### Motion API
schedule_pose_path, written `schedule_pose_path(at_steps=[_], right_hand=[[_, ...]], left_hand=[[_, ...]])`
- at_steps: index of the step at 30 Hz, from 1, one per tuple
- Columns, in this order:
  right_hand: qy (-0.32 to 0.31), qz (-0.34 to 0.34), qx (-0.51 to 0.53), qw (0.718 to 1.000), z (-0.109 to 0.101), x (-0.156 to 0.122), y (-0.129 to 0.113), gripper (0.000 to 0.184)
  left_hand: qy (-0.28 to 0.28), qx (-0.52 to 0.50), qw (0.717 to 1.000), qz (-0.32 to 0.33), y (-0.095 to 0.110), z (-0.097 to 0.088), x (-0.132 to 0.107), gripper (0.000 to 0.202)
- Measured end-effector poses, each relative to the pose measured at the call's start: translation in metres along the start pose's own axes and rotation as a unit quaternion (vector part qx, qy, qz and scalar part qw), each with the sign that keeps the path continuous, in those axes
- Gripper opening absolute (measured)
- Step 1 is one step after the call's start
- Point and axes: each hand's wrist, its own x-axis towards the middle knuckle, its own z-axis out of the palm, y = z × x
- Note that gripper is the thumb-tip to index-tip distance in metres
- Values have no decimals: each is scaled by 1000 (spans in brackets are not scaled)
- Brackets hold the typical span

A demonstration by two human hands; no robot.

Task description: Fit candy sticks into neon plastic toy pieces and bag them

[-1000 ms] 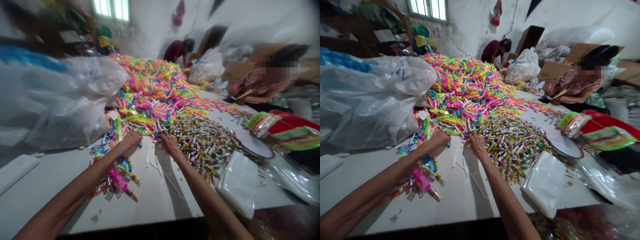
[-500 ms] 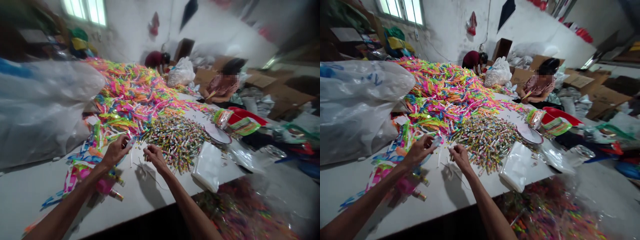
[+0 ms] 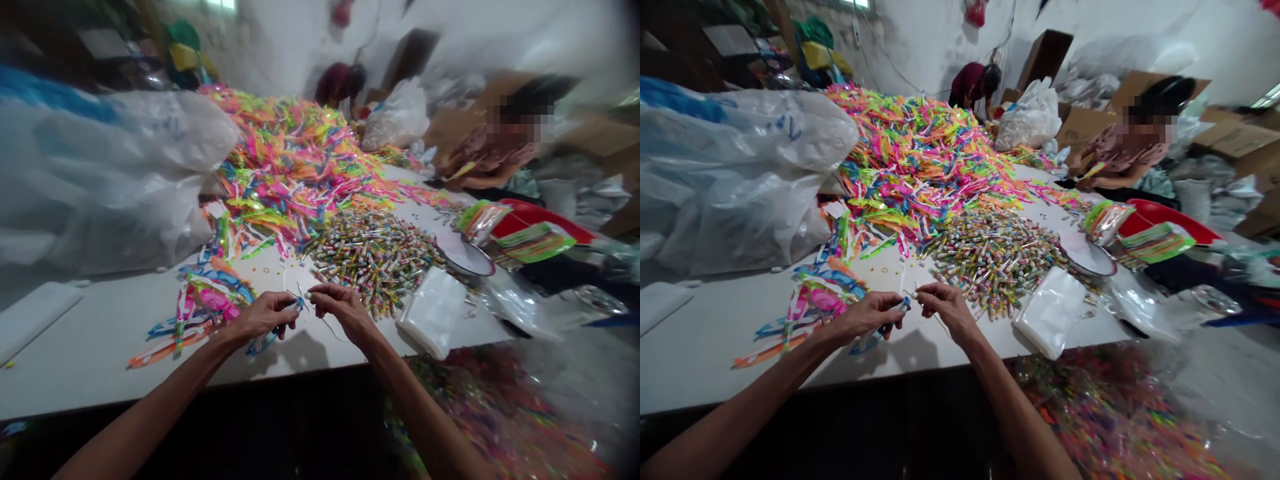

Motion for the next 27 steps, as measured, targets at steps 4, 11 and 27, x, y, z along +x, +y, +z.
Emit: schedule_pose_path(at_steps=[4, 11, 27], right_hand=[[-27, 11, -40, 999, -2, -1, -2, 22], [-46, 5, -36, 998, -4, 0, 0, 22], [-159, -4, -122, 980, 8, -5, -8, 17]], left_hand=[[-2, 14, 1000, -3, 4, 0, -4, 28], [-14, 42, 999, -26, 10, -2, -9, 25], [-65, 12, 998, -16, 0, 1, -21, 39]])
